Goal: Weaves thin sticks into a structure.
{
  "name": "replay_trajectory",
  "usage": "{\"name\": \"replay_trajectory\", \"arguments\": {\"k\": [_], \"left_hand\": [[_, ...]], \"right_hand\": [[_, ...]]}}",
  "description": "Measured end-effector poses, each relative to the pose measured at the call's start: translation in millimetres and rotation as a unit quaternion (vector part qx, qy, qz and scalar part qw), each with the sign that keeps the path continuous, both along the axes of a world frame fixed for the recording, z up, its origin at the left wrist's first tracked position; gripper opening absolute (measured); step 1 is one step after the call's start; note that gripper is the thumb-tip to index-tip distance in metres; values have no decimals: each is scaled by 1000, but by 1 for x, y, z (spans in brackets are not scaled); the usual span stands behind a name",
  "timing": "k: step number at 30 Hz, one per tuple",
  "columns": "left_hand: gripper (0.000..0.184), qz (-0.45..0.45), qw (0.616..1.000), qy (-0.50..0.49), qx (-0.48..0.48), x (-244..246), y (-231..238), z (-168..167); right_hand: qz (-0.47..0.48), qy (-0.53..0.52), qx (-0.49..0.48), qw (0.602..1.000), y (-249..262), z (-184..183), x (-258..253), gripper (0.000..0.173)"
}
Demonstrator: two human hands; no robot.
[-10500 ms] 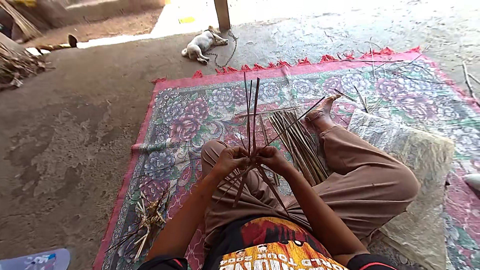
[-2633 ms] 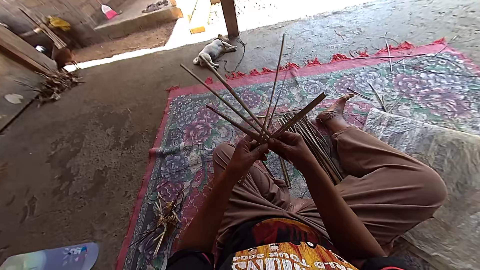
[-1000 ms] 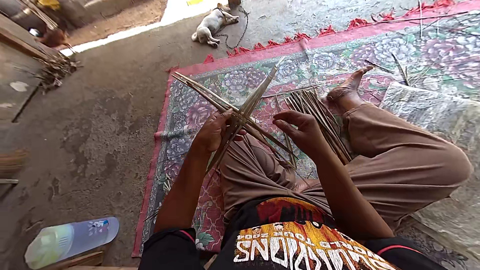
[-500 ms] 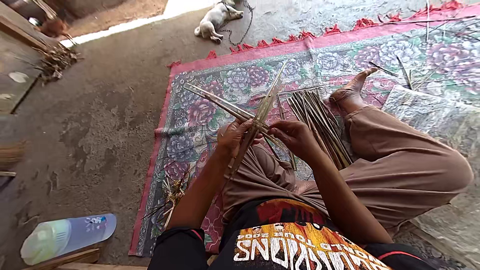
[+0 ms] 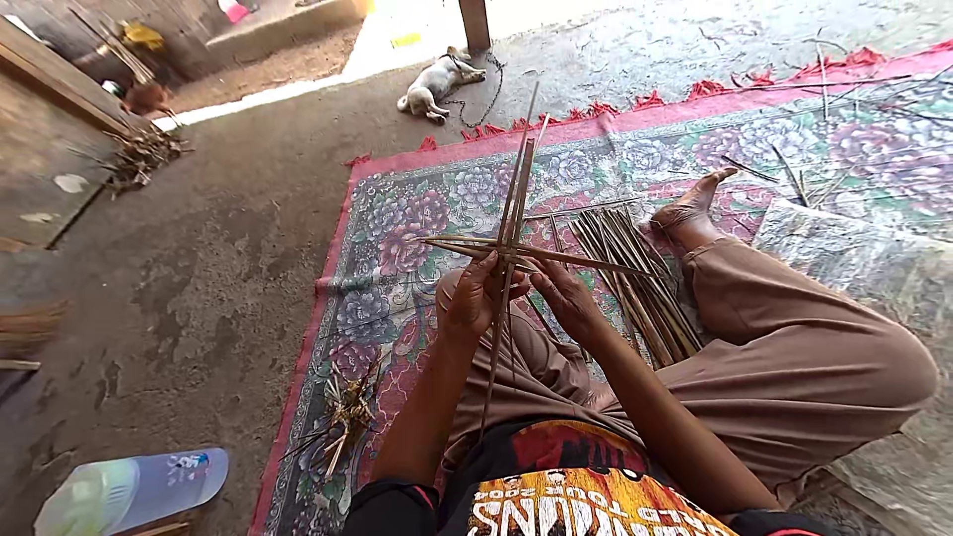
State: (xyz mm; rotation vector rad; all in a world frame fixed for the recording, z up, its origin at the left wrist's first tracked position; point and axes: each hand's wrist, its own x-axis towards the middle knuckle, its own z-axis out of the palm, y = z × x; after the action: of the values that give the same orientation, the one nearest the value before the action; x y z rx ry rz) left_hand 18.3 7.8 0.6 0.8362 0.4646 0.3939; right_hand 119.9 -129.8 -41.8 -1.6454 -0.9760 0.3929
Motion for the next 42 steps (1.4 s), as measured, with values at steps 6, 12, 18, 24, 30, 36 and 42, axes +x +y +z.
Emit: {"name": "replay_trajectory", "arguments": {"k": [6, 12, 18, 24, 30, 36, 42], "left_hand": [[16, -94, 979, 28, 179, -7, 4, -1], [31, -207, 964, -119, 115, -21, 24, -19], [39, -208, 954, -164, 137, -18, 17, -32], [29, -140, 975, -93, 149, -15, -1, -19], [19, -145, 973, -71, 162, -21, 8, -22], [15, -176, 967, -42, 182, -28, 18, -17], [15, -144, 950, -60, 269, -27, 15, -19]], "right_hand": [[-10, 175, 119, 977, 0, 9, -4, 19], [15, 301, 231, 925, -1, 4, -4, 14], [26, 282, 253, 925, 0, -1, -2, 14], [11, 264, 217, 940, -2, 2, -7, 17], [86, 167, 166, 968, -3, 4, -2, 13], [117, 259, 157, 946, -5, 4, 1, 12], [124, 305, 184, 926, -8, 6, 6, 12]]}}
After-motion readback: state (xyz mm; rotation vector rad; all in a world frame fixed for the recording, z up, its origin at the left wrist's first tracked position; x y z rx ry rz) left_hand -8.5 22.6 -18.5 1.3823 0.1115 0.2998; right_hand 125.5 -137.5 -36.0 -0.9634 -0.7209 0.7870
